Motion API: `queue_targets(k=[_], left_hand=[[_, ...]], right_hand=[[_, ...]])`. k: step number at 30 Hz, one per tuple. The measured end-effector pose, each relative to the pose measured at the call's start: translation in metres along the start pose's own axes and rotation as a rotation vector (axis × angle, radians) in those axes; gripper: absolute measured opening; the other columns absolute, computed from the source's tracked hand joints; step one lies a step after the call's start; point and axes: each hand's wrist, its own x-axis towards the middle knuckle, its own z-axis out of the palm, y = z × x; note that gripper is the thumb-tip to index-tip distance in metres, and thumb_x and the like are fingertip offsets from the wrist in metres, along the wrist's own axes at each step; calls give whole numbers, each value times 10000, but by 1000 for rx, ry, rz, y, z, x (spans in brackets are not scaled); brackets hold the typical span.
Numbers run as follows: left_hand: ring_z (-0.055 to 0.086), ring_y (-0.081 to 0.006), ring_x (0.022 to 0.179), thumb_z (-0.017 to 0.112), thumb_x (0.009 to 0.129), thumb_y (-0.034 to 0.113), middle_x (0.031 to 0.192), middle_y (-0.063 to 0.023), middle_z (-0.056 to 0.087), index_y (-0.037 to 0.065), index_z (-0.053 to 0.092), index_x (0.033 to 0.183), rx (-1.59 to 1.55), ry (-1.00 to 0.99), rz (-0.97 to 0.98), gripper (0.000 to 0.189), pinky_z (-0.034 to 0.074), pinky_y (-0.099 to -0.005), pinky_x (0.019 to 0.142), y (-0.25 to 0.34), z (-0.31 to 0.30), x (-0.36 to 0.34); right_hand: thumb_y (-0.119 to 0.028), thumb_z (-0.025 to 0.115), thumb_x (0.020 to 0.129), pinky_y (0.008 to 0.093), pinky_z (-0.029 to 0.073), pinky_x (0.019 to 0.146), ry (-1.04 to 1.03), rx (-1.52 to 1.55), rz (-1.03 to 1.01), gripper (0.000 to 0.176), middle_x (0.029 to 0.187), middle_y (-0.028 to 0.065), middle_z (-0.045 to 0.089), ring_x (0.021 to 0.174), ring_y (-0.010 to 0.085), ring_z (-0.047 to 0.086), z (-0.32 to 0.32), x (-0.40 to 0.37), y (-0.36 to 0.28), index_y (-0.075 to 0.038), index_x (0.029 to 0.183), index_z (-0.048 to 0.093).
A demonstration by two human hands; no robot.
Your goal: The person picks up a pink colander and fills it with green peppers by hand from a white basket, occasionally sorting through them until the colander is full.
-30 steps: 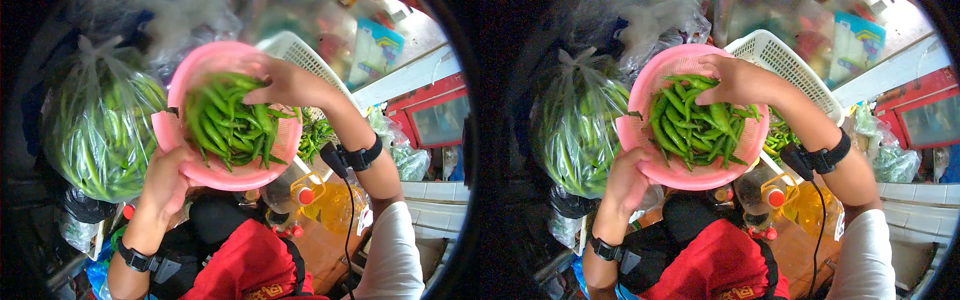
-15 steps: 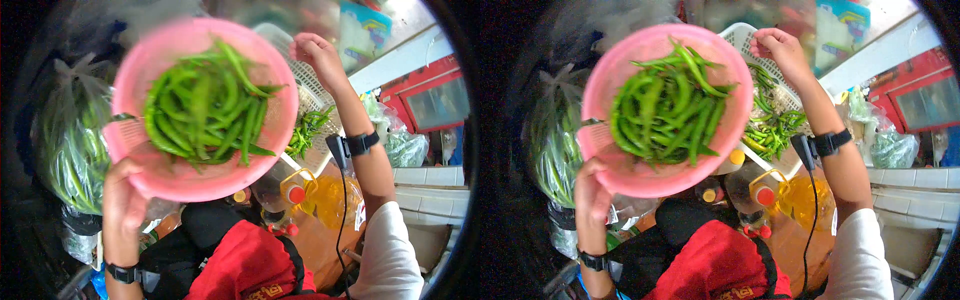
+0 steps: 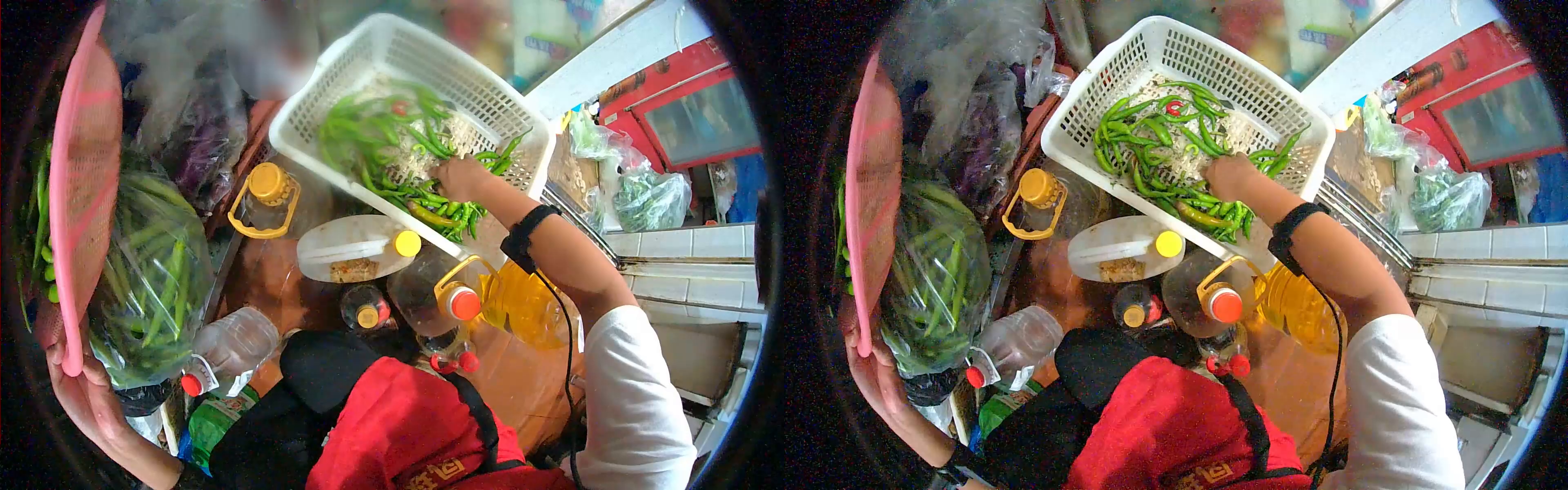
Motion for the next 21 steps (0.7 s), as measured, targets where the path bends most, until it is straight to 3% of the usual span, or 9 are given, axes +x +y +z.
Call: queue_targets(k=[3,5,6,7,9,11,13,16,21], left_hand=[[340,-372,1170,331,864,32,1291,-250,265,-32,210,1267,49,-35,36,426,402,-535,895,-2,-3,-1],[364,-359,1156,355,869,38,1271,-241,308,-54,243,1244,139,-8,96,402,429,-492,888,-6,-1,1],[466,-279,1003,339,865,27,1109,-192,422,-41,301,1148,328,-10,144,293,459,-461,870,-13,5,1],[466,-279,1003,339,865,27,1109,-192,422,-41,301,1148,329,-9,143,293,459,-461,870,-19,8,4],[496,-268,959,347,860,25,1080,-180,448,-43,309,1143,292,-7,147,293,480,-443,846,-24,9,6],[506,-272,946,349,858,25,1085,-181,449,-41,308,1144,309,-4,164,297,488,-444,834,-21,5,5],[517,-275,934,351,855,25,1090,-183,451,-39,308,1146,324,-2,176,301,495,-445,822,-17,3,4],[487,-266,1022,360,878,44,1140,-180,452,-55,321,1179,383,-88,93,319,465,-432,865,-15,1,3],[496,-269,991,345,886,67,1114,-187,456,-53,329,1155,211,-38,17,296,470,-444,850,-21,9,3]], right_hand=[[-266,504,734,444,422,738,105,-35,-50,269,834,104,595,821,283,575,-3,5,4,-121,943,595],[-249,518,723,432,433,715,207,39,-26,225,800,131,586,787,301,572,-4,10,11,-88,861,593],[-237,530,715,424,439,702,350,141,-54,215,788,148,577,779,314,568,-2,14,16,-71,842,580],[-224,541,707,415,446,688,494,245,-82,207,776,164,568,770,327,564,-1,18,20,-54,822,566],[-206,553,707,404,454,678,452,380,4,222,779,197,566,766,350,558,-7,26,22,-23,833,551],[-261,547,725,433,448,707,642,544,166,266,766,207,585,756,368,565,-3,39,28,-11,816,538],[-273,560,726,424,451,741,572,535,217,318,836,228,585,825,354,567,0,47,32,3,883,534],[-328,606,695,381,454,797,259,429,328,457,953,201,581,927,315,558,0,57,32,-3,1004,519],[-330,613,680,445,426,800,233,257,311,433,961,160,591,924,290,566,-11,41,18,-29,980,529]])
